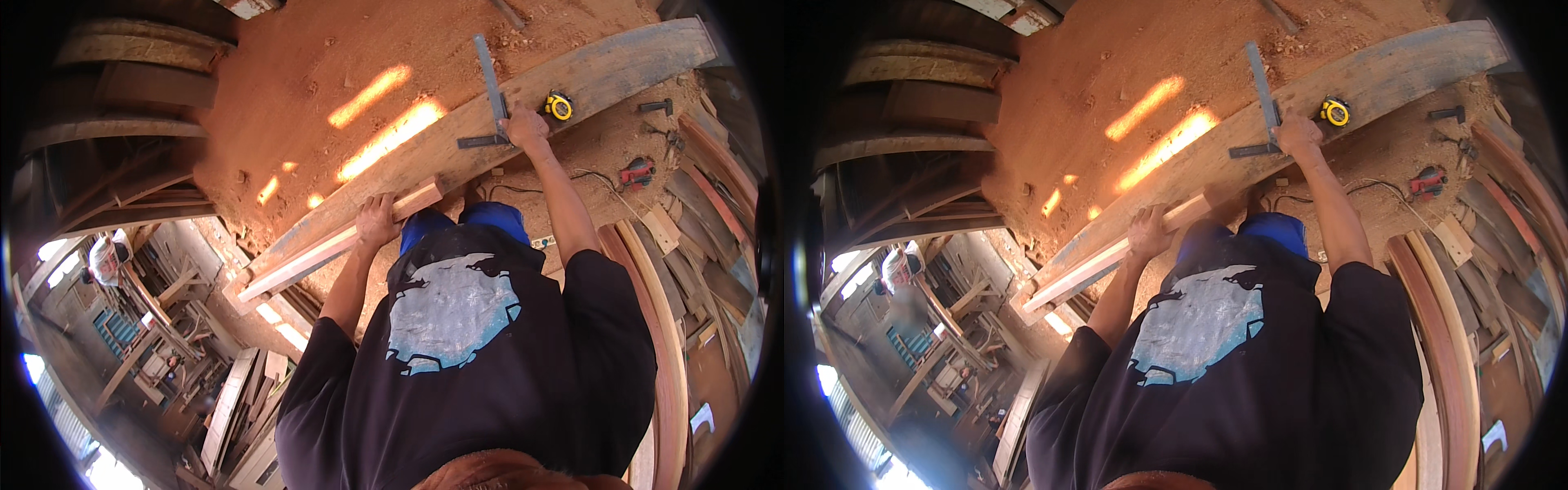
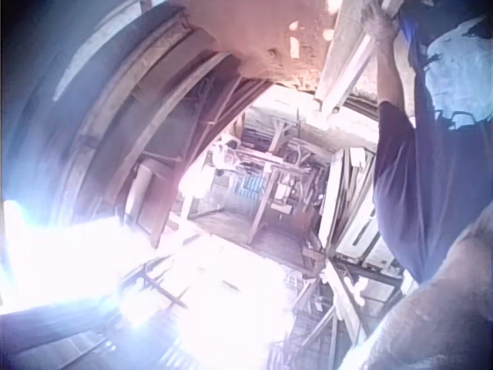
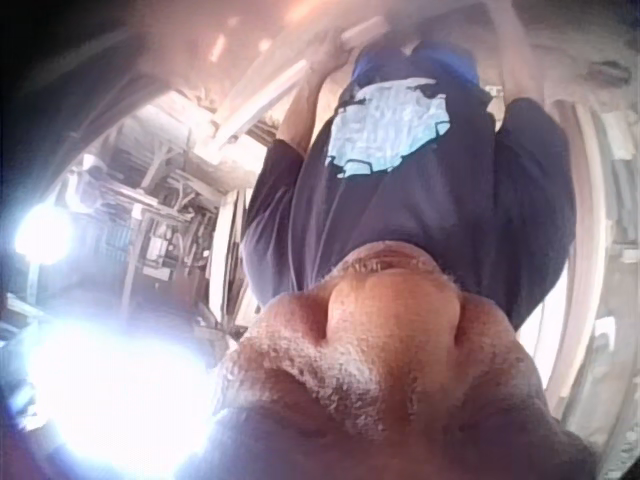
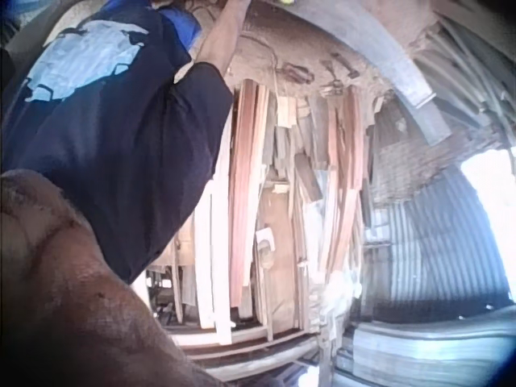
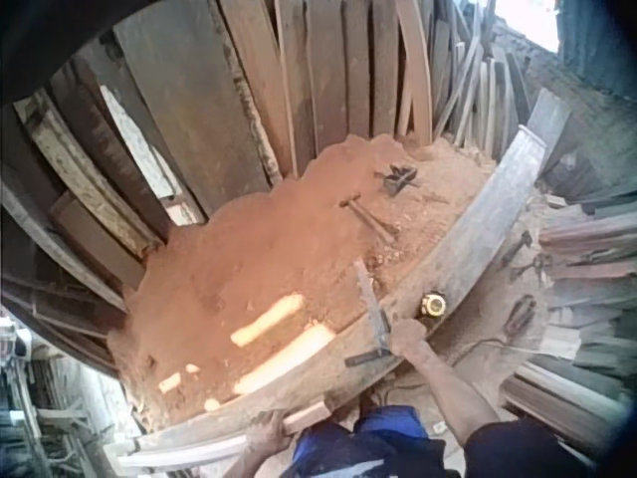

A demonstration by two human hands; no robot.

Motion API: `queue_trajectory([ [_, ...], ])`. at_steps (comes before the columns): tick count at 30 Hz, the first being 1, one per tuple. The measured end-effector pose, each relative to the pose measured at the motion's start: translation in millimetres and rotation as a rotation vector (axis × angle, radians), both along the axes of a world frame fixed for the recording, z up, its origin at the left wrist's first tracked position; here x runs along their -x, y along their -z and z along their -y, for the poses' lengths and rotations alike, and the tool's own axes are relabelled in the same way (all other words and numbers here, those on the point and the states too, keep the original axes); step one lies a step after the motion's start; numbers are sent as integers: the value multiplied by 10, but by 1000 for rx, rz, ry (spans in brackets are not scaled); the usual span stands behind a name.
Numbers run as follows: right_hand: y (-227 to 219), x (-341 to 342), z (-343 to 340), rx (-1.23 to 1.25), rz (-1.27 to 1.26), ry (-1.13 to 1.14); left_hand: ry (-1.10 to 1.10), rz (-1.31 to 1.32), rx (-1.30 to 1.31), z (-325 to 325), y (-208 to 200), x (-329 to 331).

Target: The person measures and marks a wooden plank using a try square and tape measure, then smooths the plank's surface with a hand plane. The person works on a sawhorse in a cluttered workshop.

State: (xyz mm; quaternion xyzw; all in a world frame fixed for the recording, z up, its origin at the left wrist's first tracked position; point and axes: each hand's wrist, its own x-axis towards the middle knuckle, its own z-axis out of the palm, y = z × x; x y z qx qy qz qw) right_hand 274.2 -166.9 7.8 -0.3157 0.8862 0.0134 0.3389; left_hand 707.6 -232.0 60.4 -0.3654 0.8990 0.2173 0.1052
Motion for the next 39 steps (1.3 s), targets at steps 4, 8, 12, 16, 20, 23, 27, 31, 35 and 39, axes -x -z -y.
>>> queue_trajectory([
  [4,290,-105,-66,57,4,-4,-10,-40,1,12,-12,-20],
  [8,378,-85,-210,11,-24,47,-9,4,-16,-5,2,-16],
  [12,132,-301,-305,79,-48,174,4,10,-4,-3,-29,-27],
  [16,220,-390,-344,35,-103,128,22,-63,7,-1,-41,-74],
  [20,317,-345,-359,-26,-183,172,40,-142,20,22,-49,-60],
  [23,269,-406,-382,-83,-147,217,33,-163,28,18,-48,-82],
  [27,166,-484,-359,-48,-104,289,27,-150,23,21,-45,-100],
  [31,234,-443,-360,-50,-102,318,31,-123,20,26,-57,-92],
  [35,371,-450,-455,-51,-223,223,25,-123,12,36,-41,-83],
  [39,229,-545,-454,-6,-164,252,16,-124,17,12,-57,-94],
])
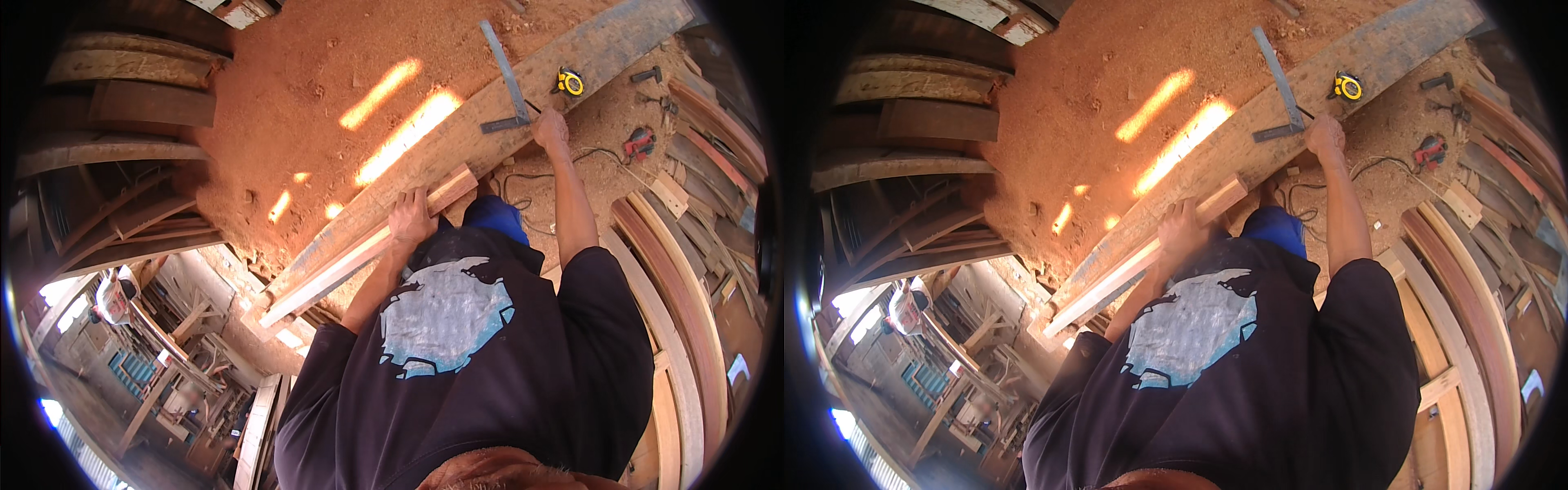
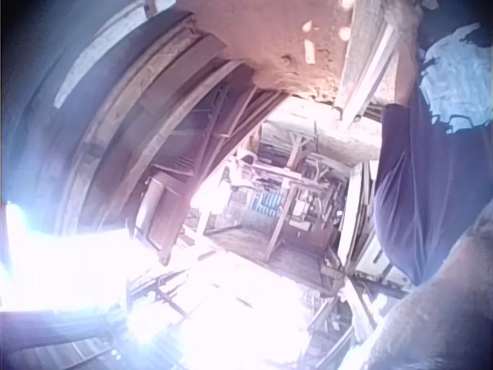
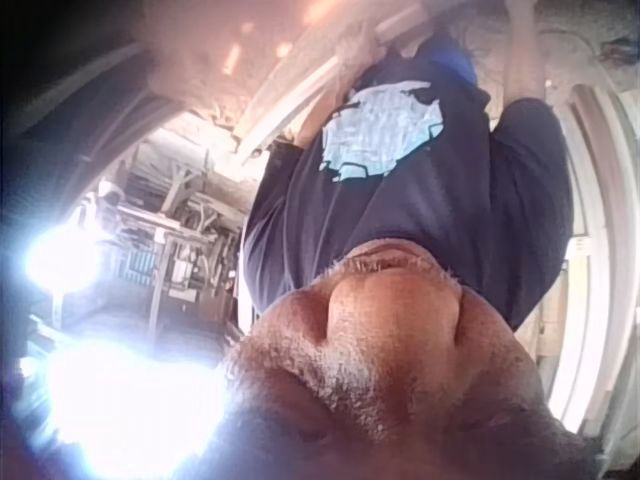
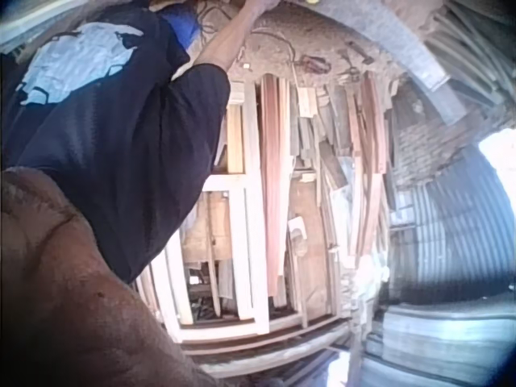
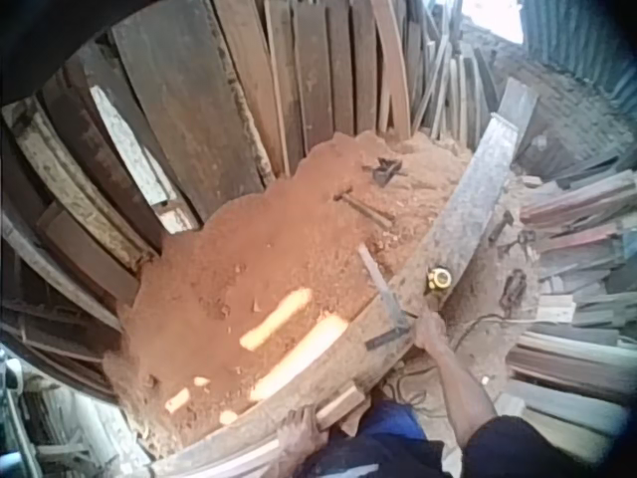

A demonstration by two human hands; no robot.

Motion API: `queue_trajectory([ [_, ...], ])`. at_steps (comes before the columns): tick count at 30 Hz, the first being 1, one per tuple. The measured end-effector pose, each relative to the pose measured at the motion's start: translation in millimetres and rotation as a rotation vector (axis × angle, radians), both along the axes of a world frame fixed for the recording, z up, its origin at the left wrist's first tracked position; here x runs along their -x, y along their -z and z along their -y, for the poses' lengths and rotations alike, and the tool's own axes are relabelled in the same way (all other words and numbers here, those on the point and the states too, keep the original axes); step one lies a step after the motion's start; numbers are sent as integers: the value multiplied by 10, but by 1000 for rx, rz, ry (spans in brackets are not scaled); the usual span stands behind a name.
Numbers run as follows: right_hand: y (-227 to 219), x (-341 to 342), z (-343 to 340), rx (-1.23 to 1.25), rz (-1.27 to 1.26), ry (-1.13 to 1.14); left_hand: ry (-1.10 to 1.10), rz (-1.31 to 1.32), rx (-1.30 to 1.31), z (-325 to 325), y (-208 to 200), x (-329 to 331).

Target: The person measures and marks a wooden plank using a try square and tape measure, then smooths the plank's surface with a hand plane. The person works on a sawhorse in a cluttered workshop.

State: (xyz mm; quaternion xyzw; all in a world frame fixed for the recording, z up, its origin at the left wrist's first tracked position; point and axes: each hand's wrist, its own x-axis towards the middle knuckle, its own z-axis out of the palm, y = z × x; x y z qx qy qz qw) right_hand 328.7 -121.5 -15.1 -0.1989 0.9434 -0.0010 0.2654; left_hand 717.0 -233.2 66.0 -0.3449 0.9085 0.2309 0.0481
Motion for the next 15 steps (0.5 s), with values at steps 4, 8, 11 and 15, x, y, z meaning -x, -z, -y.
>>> queue_trajectory([
  [4,-168,-146,182,-23,161,140,-7,-5,5,-13,26,-7],
  [8,-58,-433,295,18,23,186,19,-30,17,-4,25,2],
  [11,-9,-546,270,101,-35,209,14,-33,12,-25,17,-6],
  [15,-18,-470,236,178,200,278,24,3,-1,-35,-48,-11],
])
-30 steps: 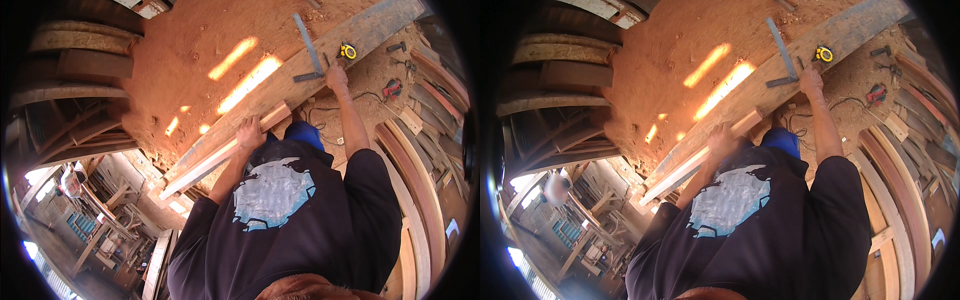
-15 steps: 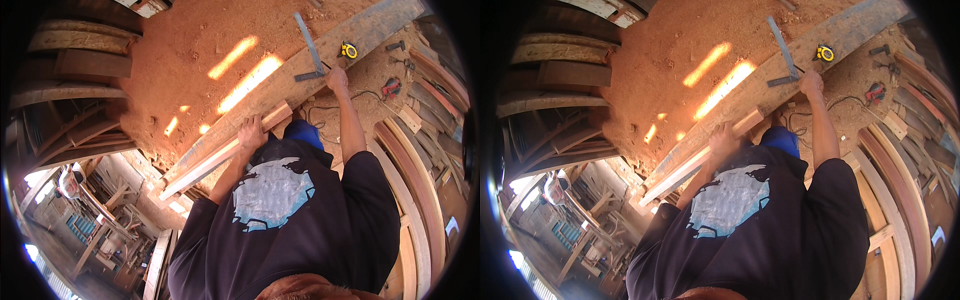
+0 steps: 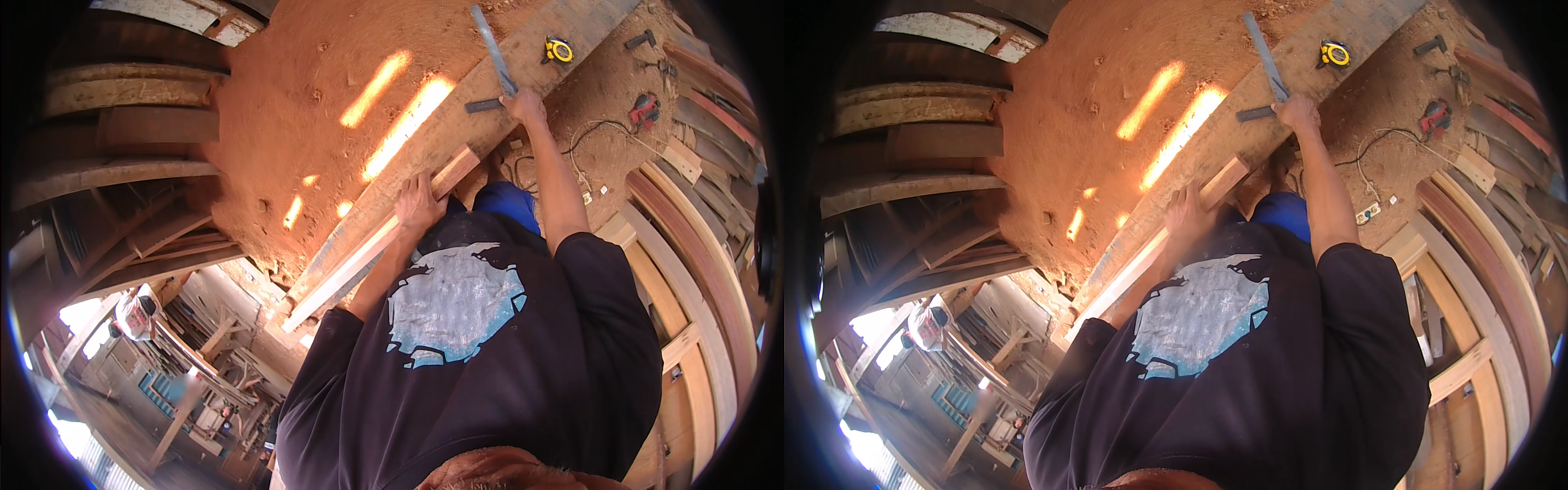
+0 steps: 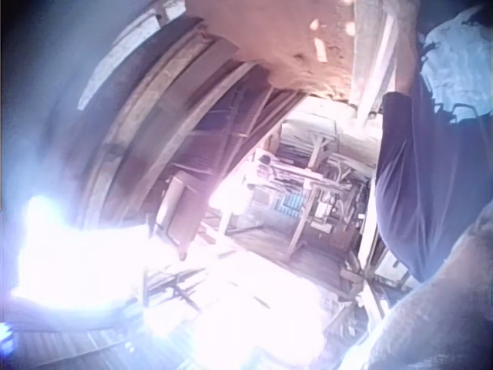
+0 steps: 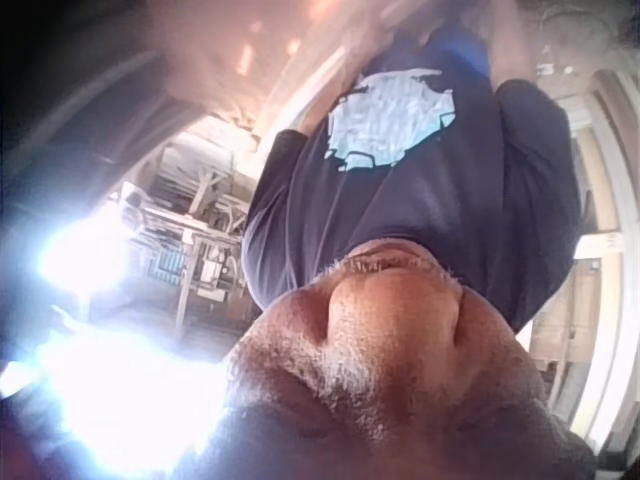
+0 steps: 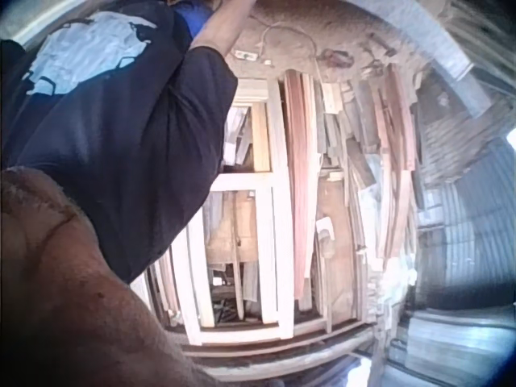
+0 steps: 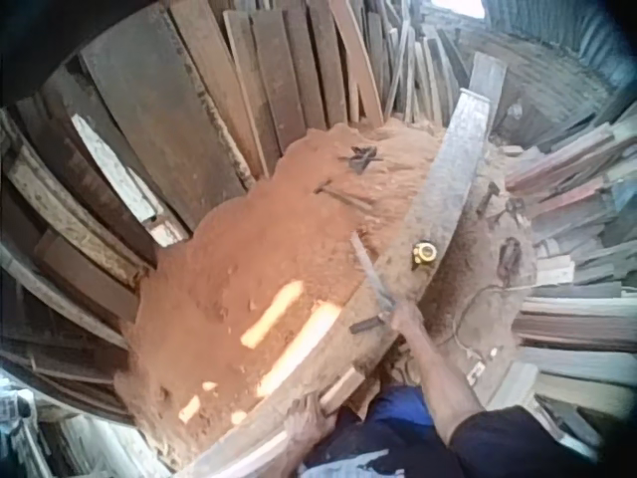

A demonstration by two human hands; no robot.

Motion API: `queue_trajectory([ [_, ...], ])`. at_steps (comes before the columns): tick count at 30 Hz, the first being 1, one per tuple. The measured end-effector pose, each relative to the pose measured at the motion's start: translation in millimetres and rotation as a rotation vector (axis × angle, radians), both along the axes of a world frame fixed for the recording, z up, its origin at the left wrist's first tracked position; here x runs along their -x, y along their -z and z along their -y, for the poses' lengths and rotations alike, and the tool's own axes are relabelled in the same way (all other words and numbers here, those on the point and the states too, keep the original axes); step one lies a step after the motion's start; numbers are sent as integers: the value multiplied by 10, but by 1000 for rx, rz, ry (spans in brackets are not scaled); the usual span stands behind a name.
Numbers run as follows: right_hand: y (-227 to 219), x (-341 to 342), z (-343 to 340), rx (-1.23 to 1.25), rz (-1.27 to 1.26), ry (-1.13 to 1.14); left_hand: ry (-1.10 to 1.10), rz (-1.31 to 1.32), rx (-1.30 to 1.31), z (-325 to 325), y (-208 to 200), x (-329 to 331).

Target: The person measures and marks a wooden plank using a try square and tape measure, then smooths the plank's surface with a hand plane. The person works on a sawhorse in a cluttered workshop.

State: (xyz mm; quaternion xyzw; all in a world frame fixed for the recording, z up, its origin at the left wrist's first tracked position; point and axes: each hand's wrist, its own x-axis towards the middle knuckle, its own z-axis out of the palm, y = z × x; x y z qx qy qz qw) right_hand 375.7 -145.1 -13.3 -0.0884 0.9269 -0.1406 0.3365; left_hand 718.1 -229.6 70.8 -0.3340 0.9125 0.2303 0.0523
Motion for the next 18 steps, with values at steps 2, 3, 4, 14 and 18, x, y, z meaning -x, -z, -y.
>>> queue_trajectory([
  [2,136,41,-124,199,83,118,-5,31,-2,-24,0,3],
  [3,140,35,-162,276,112,195,10,11,18,-30,9,-15],
  [4,141,35,-211,353,140,274,27,-10,37,-33,21,-29],
  [14,-863,-868,-1120,911,-107,342,39,-339,-184,55,398,-280],
  [18,-908,-1699,-1232,1003,14,348,46,-416,-452,236,576,-473],
])
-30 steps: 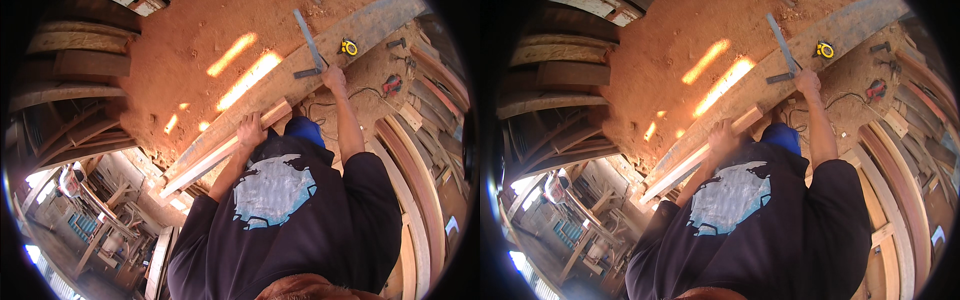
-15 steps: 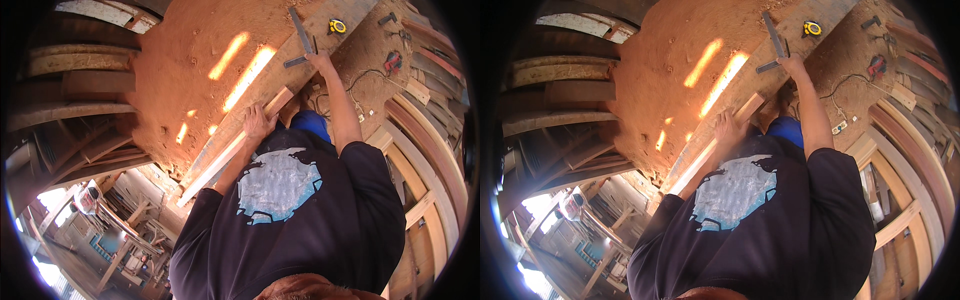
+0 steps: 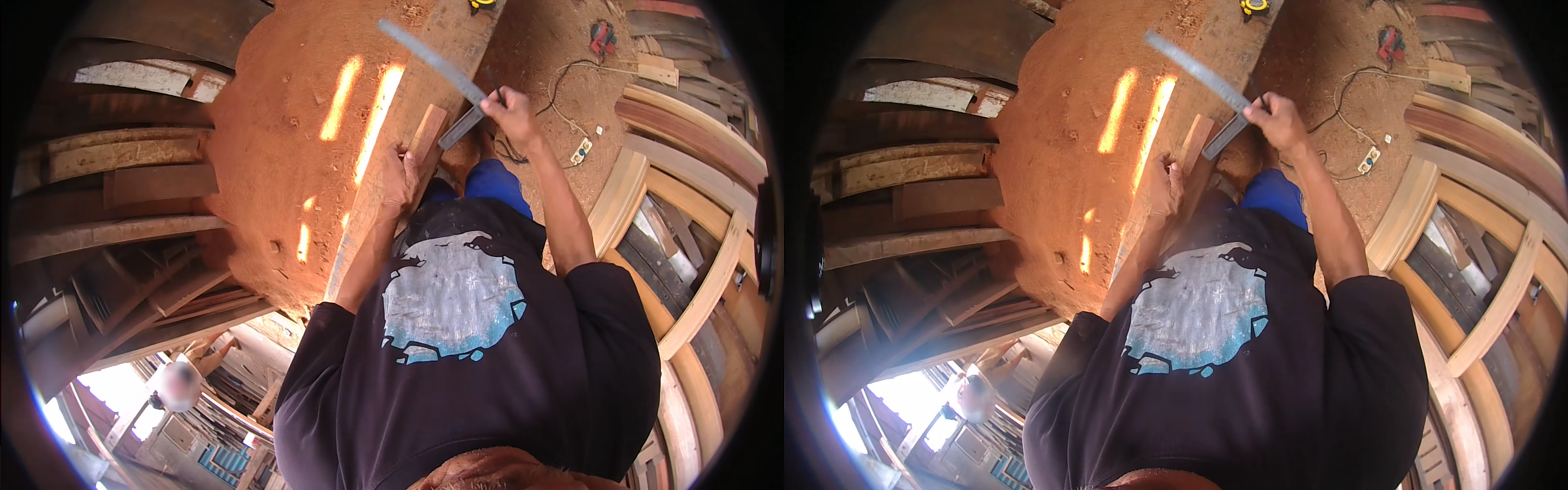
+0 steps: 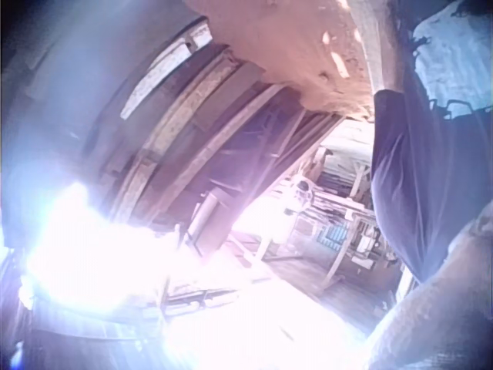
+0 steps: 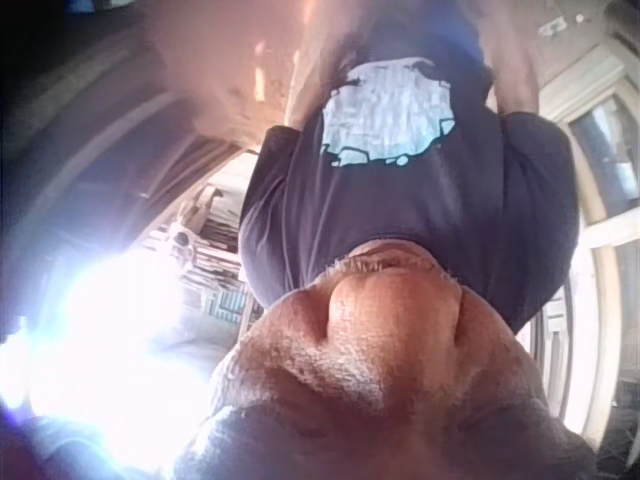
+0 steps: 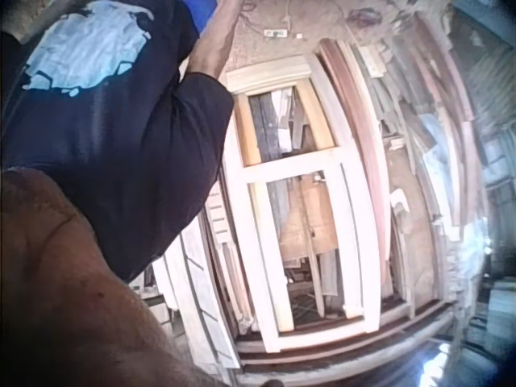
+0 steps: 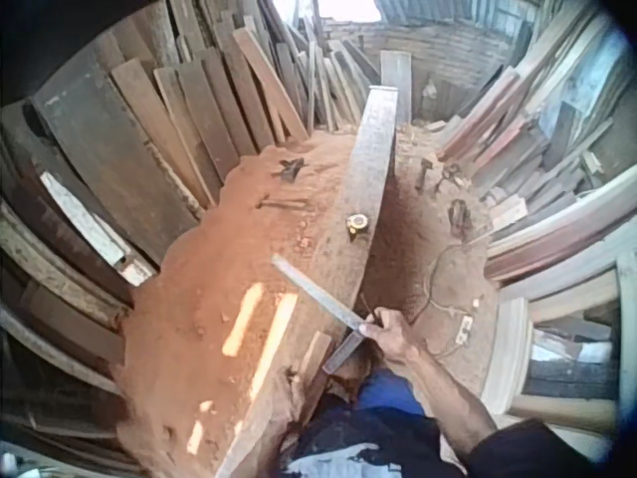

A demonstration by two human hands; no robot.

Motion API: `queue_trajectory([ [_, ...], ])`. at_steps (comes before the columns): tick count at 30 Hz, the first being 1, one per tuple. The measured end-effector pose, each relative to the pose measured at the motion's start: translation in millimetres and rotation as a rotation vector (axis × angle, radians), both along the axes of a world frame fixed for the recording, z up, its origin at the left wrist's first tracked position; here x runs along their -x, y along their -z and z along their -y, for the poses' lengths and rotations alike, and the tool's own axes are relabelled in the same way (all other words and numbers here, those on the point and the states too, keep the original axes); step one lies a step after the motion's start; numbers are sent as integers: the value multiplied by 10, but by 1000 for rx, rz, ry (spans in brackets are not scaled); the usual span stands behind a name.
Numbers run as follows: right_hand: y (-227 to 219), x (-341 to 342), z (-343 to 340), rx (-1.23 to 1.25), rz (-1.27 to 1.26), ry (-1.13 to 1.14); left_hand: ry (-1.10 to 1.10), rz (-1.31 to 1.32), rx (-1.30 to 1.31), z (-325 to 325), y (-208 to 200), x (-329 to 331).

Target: The person measures and marks a wooden plank using a try square and tape measure, then smooths the plank's surface with a hand plane. The person works on a sawhorse in a cluttered workshop.

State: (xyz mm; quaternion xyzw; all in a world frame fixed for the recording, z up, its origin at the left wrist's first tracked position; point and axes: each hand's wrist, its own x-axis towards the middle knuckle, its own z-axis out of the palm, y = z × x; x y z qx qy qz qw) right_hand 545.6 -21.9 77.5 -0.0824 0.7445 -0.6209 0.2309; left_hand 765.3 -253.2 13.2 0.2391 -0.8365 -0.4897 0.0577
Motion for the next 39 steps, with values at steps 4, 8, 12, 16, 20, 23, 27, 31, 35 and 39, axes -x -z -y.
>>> queue_trajectory([
  [4,283,-841,43,-68,86,-98,123,-40,20,-17,-220,-66],
  [8,531,-1393,329,-80,148,-150,375,-93,227,68,-190,-219],
  [12,690,-1535,534,-115,41,-40,501,-39,405,-82,-471,-187],
  [16,897,-1486,679,18,156,84,433,15,531,-178,-386,-137],
  [20,773,-1522,701,132,373,109,400,-19,390,-23,-101,-200],
  [23,706,-1604,700,217,443,91,384,-52,445,-49,-44,-217],
  [27,978,-1612,700,215,305,62,419,-73,505,-157,-254,-149],
  [31,1021,-1623,705,123,292,51,371,37,499,-158,-232,-164],
  [35,971,-1624,792,191,366,108,355,1,509,-124,-145,-156],
  [39,924,-1618,798,246,394,154,352,-23,503,-130,-129,-146],
])
